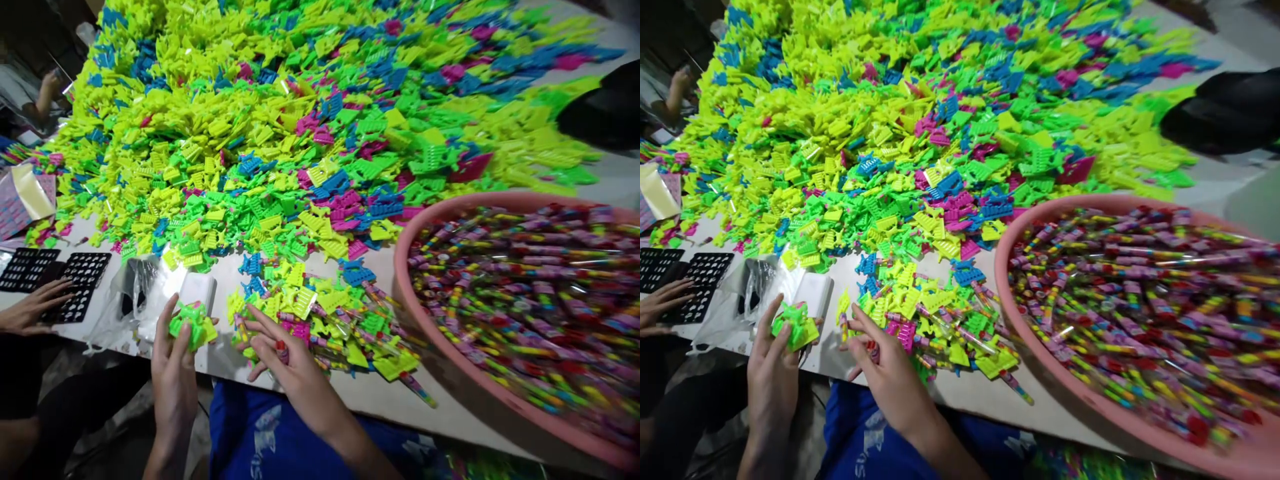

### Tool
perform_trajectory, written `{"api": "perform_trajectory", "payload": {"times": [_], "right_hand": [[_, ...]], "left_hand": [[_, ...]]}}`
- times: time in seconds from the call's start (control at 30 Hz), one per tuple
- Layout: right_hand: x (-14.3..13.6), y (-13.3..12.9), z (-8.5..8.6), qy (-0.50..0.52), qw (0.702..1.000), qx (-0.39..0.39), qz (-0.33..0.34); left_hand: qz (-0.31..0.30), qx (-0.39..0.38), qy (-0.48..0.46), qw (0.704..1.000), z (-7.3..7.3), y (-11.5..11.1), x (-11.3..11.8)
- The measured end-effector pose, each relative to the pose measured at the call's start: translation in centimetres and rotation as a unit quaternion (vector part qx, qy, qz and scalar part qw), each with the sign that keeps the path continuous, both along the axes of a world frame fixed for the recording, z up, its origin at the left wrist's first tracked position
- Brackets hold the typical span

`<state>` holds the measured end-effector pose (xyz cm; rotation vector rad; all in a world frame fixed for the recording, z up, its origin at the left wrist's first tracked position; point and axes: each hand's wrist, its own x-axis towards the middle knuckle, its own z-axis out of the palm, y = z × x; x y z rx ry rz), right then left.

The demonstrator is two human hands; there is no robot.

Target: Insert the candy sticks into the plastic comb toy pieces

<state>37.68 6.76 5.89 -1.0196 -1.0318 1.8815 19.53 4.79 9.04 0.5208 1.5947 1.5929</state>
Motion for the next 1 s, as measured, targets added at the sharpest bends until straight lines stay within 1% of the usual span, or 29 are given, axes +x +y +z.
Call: {"api": "perform_trajectory", "payload": {"times": [0.07,0.17,0.23,0.33,0.43,0.5,0.57,0.63,0.7,0.73,0.8,0.87,0.9,0.93,0.97,1.0], "right_hand": [[0.4,-0.5,0.0,0.003,1.000,-0.010,0.011],[1.8,-1.1,0.0,-0.059,0.998,0.002,0.023],[3.1,-1.3,0.3,-0.118,0.993,0.027,0.000],[4.5,-1.5,1.4,-0.171,0.984,0.047,-0.026],[4.8,-1.8,2.4,-0.187,0.980,0.050,-0.048],[4.6,-1.9,2.5,-0.194,0.976,0.072,-0.063],[4.7,-1.8,2.5,-0.199,0.973,0.086,-0.075],[5.4,-1.5,2.8,-0.210,0.970,0.075,-0.092],[6.8,-1.0,3.4,-0.223,0.968,0.064,-0.092],[7.6,-0.6,3.9,-0.226,0.969,0.070,-0.070],[9.0,0.1,4.8,-0.224,0.968,0.112,0.010],[9.7,0.5,5.4,-0.227,0.960,0.148,0.077],[9.9,0.6,5.6,-0.234,0.957,0.151,0.085],[9.9,0.6,5.6,-0.248,0.955,0.144,0.072],[9.9,0.4,5.5,-0.266,0.954,0.130,0.043],[9.9,0.1,5.3,-0.284,0.952,0.113,0.010]], "left_hand": [[-0.011,0.007,0.003,1.000,0.4,-0.1,0.9],[-0.038,-0.009,0.016,0.999,0.6,-0.3,2.0],[-0.071,-0.023,0.021,0.997,0.8,-0.3,2.5],[-0.116,-0.025,0.013,0.993,0.9,-0.1,3.5],[-0.149,-0.034,0.013,0.988,0.8,-0.2,5.2],[-0.183,-0.057,0.006,0.981,0.5,-0.4,6.3],[-0.219,-0.078,-0.032,0.972,0.4,-0.5,6.9],[-0.254,-0.089,-0.097,0.958,0.6,-0.3,6.8],[-0.296,-0.084,-0.138,0.941,1.0,0.3,6.0],[-0.321,-0.075,-0.139,0.934,1.3,0.8,5.5],[-0.393,-0.062,-0.116,0.910,1.8,1.8,4.4],[-0.480,-0.084,-0.099,0.868,2.2,2.6,3.7],[-0.508,-0.102,-0.094,0.850,2.2,2.9,3.7],[-0.520,-0.117,-0.087,0.842,2.2,3.0,3.7],[-0.516,-0.127,-0.081,0.844,2.1,3.1,3.9],[-0.498,-0.130,-0.076,0.854,1.9,3.0,4.1]]}}
